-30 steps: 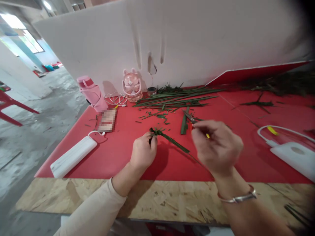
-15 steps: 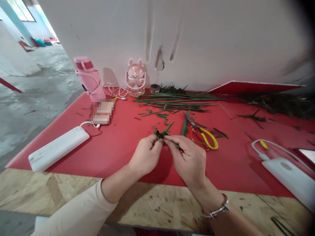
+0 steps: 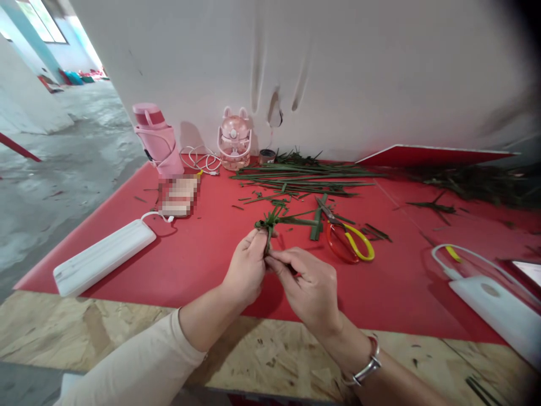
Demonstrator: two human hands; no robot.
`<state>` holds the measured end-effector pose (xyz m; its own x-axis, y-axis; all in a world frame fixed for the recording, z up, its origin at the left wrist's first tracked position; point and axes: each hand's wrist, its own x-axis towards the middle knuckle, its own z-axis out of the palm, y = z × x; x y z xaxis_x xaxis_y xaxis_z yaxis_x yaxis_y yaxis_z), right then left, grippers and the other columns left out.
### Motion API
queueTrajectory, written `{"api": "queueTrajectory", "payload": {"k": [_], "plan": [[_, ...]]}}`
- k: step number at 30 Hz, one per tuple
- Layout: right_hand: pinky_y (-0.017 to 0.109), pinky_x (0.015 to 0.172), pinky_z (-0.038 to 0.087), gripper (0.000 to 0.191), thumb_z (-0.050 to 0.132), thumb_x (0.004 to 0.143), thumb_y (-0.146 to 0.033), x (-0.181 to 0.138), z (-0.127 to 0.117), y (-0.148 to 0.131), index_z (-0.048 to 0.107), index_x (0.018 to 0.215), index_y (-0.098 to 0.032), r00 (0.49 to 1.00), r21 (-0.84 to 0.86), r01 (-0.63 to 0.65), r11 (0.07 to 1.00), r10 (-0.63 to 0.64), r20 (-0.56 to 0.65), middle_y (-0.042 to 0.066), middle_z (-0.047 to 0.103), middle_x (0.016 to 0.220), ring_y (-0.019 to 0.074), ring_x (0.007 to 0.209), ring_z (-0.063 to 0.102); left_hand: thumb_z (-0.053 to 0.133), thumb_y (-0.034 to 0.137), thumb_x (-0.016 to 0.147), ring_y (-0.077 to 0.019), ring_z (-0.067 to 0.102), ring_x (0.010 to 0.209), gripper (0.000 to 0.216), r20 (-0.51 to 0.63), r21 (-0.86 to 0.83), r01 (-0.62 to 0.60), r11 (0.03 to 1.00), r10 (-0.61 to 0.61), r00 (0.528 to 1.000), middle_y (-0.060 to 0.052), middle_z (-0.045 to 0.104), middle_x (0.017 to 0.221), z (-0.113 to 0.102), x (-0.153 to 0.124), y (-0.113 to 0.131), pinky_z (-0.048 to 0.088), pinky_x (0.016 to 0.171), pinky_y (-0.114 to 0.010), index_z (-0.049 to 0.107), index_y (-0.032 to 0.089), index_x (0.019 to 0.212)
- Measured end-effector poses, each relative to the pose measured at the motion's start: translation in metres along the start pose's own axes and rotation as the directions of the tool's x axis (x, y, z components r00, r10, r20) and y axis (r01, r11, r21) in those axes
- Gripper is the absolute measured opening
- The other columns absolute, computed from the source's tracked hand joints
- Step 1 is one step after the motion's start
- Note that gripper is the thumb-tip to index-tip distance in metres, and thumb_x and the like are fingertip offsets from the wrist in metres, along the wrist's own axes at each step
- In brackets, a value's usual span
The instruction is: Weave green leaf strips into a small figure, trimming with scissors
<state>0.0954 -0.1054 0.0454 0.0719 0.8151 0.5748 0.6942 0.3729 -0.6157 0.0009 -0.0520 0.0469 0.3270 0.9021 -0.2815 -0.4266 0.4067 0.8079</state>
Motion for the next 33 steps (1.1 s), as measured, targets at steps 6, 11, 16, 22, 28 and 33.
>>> {"api": "queueTrajectory", "payload": {"k": [6,11,16,22,28,33], "plan": [[0.021,0.06,0.047,0.008,0.056,0.081,-0.017,0.002,-0.002,0.001,0.064,0.081,-0.02,0.999,-0.021,0.013,1.0,-0.014,-0.044,0.0,0.064,0.067,0.0106,0.061,0.059,0.054,0.041,0.076,-0.0038,0.025,0.037,0.025,0.053,-0.052,0.034,0.998,-0.031,0.998,0.01,0.026,0.047,0.002,-0.005,0.002,0.024,0.038,-0.016,0.055,0.017,0.08],[0.02,0.055,0.046,0.005,0.057,0.079,-0.019,0.004,-0.007,0.0,0.06,0.076,-0.02,0.984,-0.08,-0.054,0.995,0.039,-0.176,-0.001,0.061,0.062,0.0097,0.054,0.056,0.05,0.042,0.081,-0.0051,0.031,0.043,0.025,0.17,0.136,-0.157,0.978,0.133,0.976,0.008,0.032,0.049,-0.004,-0.006,-0.001,0.03,0.044,-0.018,0.054,0.018,0.08],[0.023,0.063,0.052,0.015,0.059,0.076,-0.02,0.007,-0.012,0.002,0.057,0.091,-0.018,0.978,0.183,-0.134,0.974,0.159,-0.133,0.003,0.066,0.077,0.0129,0.066,0.063,0.044,0.041,0.085,-0.0062,0.033,0.048,0.027,0.227,0.387,-0.377,0.842,0.309,0.923,0.005,0.036,0.054,-0.01,-0.008,-0.003,0.03,0.048,-0.019,0.057,0.017,0.083],[0.021,0.058,0.052,0.017,0.062,0.073,-0.019,0.01,-0.01,0.003,0.059,0.09,-0.019,0.943,0.437,-0.281,0.855,0.331,-0.04,0.001,0.066,0.073,0.0119,0.065,0.063,0.044,0.036,0.085,-0.007,0.036,0.053,0.022,0.272,0.462,-0.499,0.733,0.419,0.867,0.002,0.046,0.064,-0.015,-0.005,-0.006,0.034,0.054,-0.02,0.058,0.018,0.085],[0.021,0.06,0.051,0.014,0.059,0.074,-0.015,0.008,-0.014,0.003,0.059,0.087,-0.02,0.937,0.449,-0.273,0.851,0.34,-0.076,0.001,0.064,0.075,0.0117,0.068,0.062,0.043,0.035,0.086,-0.0077,0.038,0.055,0.022,0.265,0.5,-0.531,0.684,0.463,0.846,0.002,0.047,0.064,-0.015,-0.005,-0.006,0.036,0.058,-0.021,0.055,0.018,0.079],[0.022,0.059,0.052,0.012,0.06,0.075,-0.018,0.008,-0.013,0.004,0.06,0.086,-0.021,0.933,0.488,-0.265,0.831,0.349,-0.088,0.001,0.065,0.076,0.0119,0.066,0.062,0.043,0.033,0.086,-0.0086,0.041,0.056,0.023,0.297,0.517,-0.548,0.657,0.463,0.835,0.001,0.049,0.063,-0.015,-0.007,-0.006,0.037,0.058,-0.021,0.055,0.017,0.075]]}}
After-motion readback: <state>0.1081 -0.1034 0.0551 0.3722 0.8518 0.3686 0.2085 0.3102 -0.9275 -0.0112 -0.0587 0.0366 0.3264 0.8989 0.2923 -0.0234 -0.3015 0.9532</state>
